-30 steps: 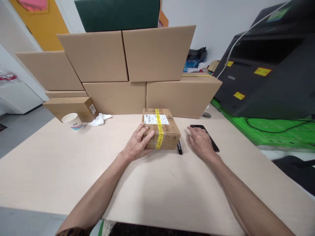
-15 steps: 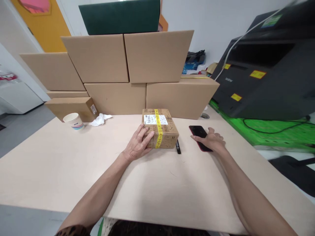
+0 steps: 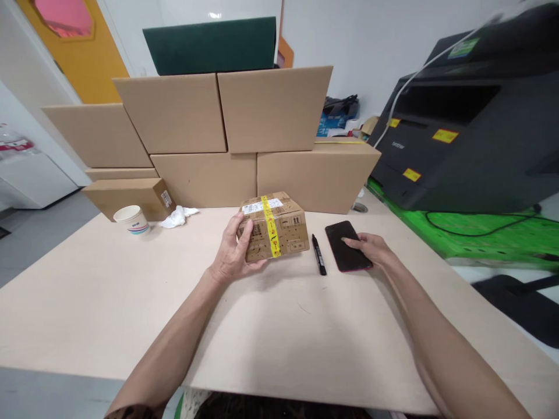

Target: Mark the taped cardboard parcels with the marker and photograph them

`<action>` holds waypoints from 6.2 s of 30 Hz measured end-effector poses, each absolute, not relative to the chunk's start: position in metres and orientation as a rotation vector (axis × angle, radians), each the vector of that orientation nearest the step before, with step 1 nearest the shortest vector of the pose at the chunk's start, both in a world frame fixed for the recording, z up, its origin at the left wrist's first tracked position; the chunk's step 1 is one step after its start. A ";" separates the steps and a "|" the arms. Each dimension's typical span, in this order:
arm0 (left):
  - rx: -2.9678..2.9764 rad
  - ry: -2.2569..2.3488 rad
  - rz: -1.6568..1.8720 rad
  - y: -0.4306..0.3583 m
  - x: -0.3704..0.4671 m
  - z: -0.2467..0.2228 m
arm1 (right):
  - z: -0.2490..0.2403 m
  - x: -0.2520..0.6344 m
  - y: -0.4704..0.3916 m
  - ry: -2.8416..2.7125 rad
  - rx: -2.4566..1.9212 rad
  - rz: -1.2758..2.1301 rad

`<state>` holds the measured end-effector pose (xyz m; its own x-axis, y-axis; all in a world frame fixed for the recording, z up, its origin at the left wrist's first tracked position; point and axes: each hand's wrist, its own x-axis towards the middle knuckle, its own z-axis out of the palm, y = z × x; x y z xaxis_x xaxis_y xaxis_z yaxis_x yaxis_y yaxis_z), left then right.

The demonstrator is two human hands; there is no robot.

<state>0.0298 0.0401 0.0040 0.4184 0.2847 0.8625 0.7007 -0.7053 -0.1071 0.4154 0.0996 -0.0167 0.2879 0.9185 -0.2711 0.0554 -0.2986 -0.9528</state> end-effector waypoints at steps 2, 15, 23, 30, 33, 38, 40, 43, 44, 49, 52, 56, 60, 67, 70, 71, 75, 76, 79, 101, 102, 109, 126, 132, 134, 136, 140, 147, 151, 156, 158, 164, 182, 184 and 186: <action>-2.206 -0.845 -1.237 0.039 0.028 0.010 | -0.011 0.413 0.099 -0.859 -1.515 1.162; -2.232 -0.881 -1.236 0.051 0.027 0.026 | 0.033 0.358 0.056 -0.638 -0.960 1.147; -2.343 -0.825 -1.119 0.060 0.047 0.035 | 0.048 0.312 0.013 -0.765 -0.920 1.193; -2.345 -0.802 -1.085 0.063 0.051 0.038 | 0.034 0.295 0.004 -0.910 -0.894 1.190; -2.352 -0.797 -1.062 0.062 0.054 0.040 | 0.031 0.290 0.005 -0.938 -0.874 1.112; -2.349 -0.831 -1.071 0.059 0.058 0.042 | 0.033 0.280 0.008 -0.987 -0.821 0.986; -2.344 -0.844 -1.091 0.058 0.058 0.042 | 0.034 0.277 0.009 -1.011 -0.794 0.964; -2.332 -0.871 -1.124 0.058 0.060 0.042 | 0.035 0.273 0.011 -1.036 -0.761 0.944; -2.328 -0.879 -1.135 0.058 0.060 0.041 | 0.035 0.272 0.012 -1.036 -0.755 0.941; -2.307 -0.926 -1.143 0.059 0.066 0.041 | 0.033 0.264 0.017 -1.035 -0.744 0.886; -2.274 -0.944 -1.172 0.059 0.068 0.042 | 0.031 0.261 0.022 -1.033 -0.766 0.838; -2.261 -0.962 -1.224 0.060 0.068 0.041 | 0.029 0.258 0.027 -1.052 -0.791 0.782; -2.270 -0.967 -1.245 0.060 0.067 0.041 | 0.030 0.255 0.029 -1.069 -0.790 0.762; -2.271 -0.967 -1.226 0.057 0.065 0.042 | 0.032 0.255 0.027 -1.082 -0.777 0.801; -2.283 -0.949 -1.203 0.055 0.063 0.042 | 0.032 0.255 0.026 -1.038 -0.738 0.861; -2.293 -0.940 -1.196 0.054 0.062 0.042 | 0.033 0.255 0.025 -1.020 -0.725 0.872; -2.329 -0.948 -1.203 0.054 0.060 0.042 | 0.036 0.253 0.021 -0.987 -0.700 0.900; -2.333 -0.958 -1.210 0.054 0.059 0.042 | 0.036 0.254 0.020 -0.988 -0.692 0.911; -2.349 -0.973 -1.228 0.054 0.057 0.042 | 0.038 0.255 0.017 -0.997 -0.669 0.935; -2.384 -0.824 -1.275 0.048 0.051 0.035 | 0.048 0.294 0.024 -0.881 -0.807 0.811; -2.386 -0.815 -1.269 0.047 0.050 0.034 | 0.047 0.306 0.026 -0.861 -0.841 0.770; -2.389 -0.728 -1.253 0.043 0.049 0.026 | 0.006 0.395 0.059 -0.783 -1.277 0.528; -2.319 -0.679 -1.289 0.040 0.048 0.010 | -0.065 0.445 0.097 -1.192 -1.837 0.439; -2.337 -0.708 -1.295 0.037 0.048 0.009 | -0.058 0.446 0.087 -1.404 -2.004 0.350; -2.330 -0.697 -1.306 0.036 0.048 0.009 | -0.057 0.441 0.082 -1.462 -2.041 0.317; -2.327 -0.699 -1.317 0.036 0.048 0.009 | -0.056 0.435 0.077 -1.499 -2.071 0.291; -2.322 -0.690 -1.320 0.036 0.047 0.008 | -0.052 0.425 0.070 -1.522 -2.107 0.273; -2.300 -0.669 -1.335 0.037 0.046 0.005 | -0.038 0.416 0.062 -1.518 -2.011 0.287; -2.323 -0.625 -1.364 0.037 0.042 0.002 | -0.024 0.400 0.057 -1.510 -1.805 0.423; -2.365 -0.674 -1.378 0.029 0.035 -0.004 | 0.005 0.351 0.049 -1.352 -1.480 1.180; -2.378 -0.660 -1.368 0.024 0.034 -0.007 | 0.019 0.331 0.044 -1.149 -1.235 1.644; -2.427 -0.562 -1.268 0.010 0.030 -0.011 | 0.041 0.302 0.037 -0.924 -0.972 2.036; -2.923 -1.823 -2.510 -0.005 0.037 -0.019 | -0.006 0.309 0.023 -1.417 -0.632 1.358; -2.980 -1.765 -2.560 -0.007 0.037 -0.016 | -0.005 0.311 0.020 -1.509 -0.612 1.340; -2.942 -1.667 -2.591 -0.008 0.036 -0.014 | -0.004 0.314 0.017 -1.531 -0.646 1.362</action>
<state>0.0363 -0.0082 -0.0139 0.2485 0.9354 0.2514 -0.1589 -0.2167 0.9632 0.3143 0.0166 -0.0041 -0.4063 0.8624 0.3019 -0.1998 0.2385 -0.9504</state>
